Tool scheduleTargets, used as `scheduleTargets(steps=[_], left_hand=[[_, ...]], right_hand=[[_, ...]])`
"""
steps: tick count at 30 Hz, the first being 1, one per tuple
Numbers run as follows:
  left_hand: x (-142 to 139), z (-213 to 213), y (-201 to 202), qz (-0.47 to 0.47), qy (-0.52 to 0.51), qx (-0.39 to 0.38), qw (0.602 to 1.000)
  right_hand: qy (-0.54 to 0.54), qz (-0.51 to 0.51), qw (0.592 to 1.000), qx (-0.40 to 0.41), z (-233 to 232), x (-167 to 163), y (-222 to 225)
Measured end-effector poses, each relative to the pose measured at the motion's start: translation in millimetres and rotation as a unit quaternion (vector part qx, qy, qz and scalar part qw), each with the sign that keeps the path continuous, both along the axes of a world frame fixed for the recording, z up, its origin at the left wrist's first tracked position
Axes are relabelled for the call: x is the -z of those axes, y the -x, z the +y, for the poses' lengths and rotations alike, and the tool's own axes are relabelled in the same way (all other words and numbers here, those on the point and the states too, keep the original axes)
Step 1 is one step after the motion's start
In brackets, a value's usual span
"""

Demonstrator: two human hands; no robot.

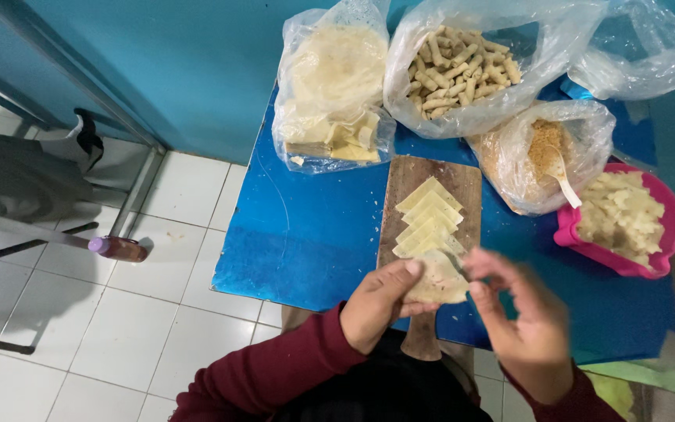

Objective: The person picks up square snack pieces one at a time and arranges them in an overlapping pattern on a wooden board on the table. They occasionally scoop brown powder from a plastic bag with a spoon and sprinkle it over the arranged pieces, pressing the stack flat with their hands.

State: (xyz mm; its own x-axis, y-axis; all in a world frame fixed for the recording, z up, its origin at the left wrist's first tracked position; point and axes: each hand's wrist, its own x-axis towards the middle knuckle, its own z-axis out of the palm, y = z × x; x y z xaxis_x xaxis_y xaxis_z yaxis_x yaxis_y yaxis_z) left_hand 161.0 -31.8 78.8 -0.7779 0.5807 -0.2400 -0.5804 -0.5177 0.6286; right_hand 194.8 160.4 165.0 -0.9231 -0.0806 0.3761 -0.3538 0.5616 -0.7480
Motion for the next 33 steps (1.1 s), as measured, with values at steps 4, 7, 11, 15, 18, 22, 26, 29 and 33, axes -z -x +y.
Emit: scheduleTargets(steps=[4, 7, 11, 15, 18, 22, 26, 29, 33], left_hand=[[-1, -3, -7, 0.076, 0.002, 0.026, 0.997], [-16, -5, -8, 0.225, 0.165, -0.016, 0.960], [-39, -15, -7, 0.377, 0.432, -0.097, 0.814], [-50, -11, -3, 0.432, 0.448, -0.168, 0.764], [-49, -11, -4, 0.461, 0.456, -0.174, 0.741], [-45, -13, -3, 0.471, 0.466, -0.153, 0.733], [-42, -13, -1, 0.486, 0.472, -0.165, 0.717], [-41, -12, 1, 0.505, 0.472, -0.178, 0.700], [-39, -11, 3, 0.495, 0.487, -0.166, 0.701]], right_hand=[[0.104, -0.139, 0.984, -0.032, 15, 23, 13], [0.171, -0.245, 0.954, -0.006, 16, 43, 14], [0.083, -0.187, 0.979, 0.023, 13, 51, 14], [0.056, -0.152, 0.986, 0.027, 4, 45, 19], [0.036, -0.109, 0.993, 0.015, 1, 39, 20], [-0.007, -0.099, 0.995, 0.032, 1, 38, 23], [0.013, -0.123, 0.991, 0.043, 1, 41, 26], [0.022, -0.123, 0.991, 0.041, 1, 41, 27], [0.019, -0.113, 0.993, 0.033, 1, 36, 29]])
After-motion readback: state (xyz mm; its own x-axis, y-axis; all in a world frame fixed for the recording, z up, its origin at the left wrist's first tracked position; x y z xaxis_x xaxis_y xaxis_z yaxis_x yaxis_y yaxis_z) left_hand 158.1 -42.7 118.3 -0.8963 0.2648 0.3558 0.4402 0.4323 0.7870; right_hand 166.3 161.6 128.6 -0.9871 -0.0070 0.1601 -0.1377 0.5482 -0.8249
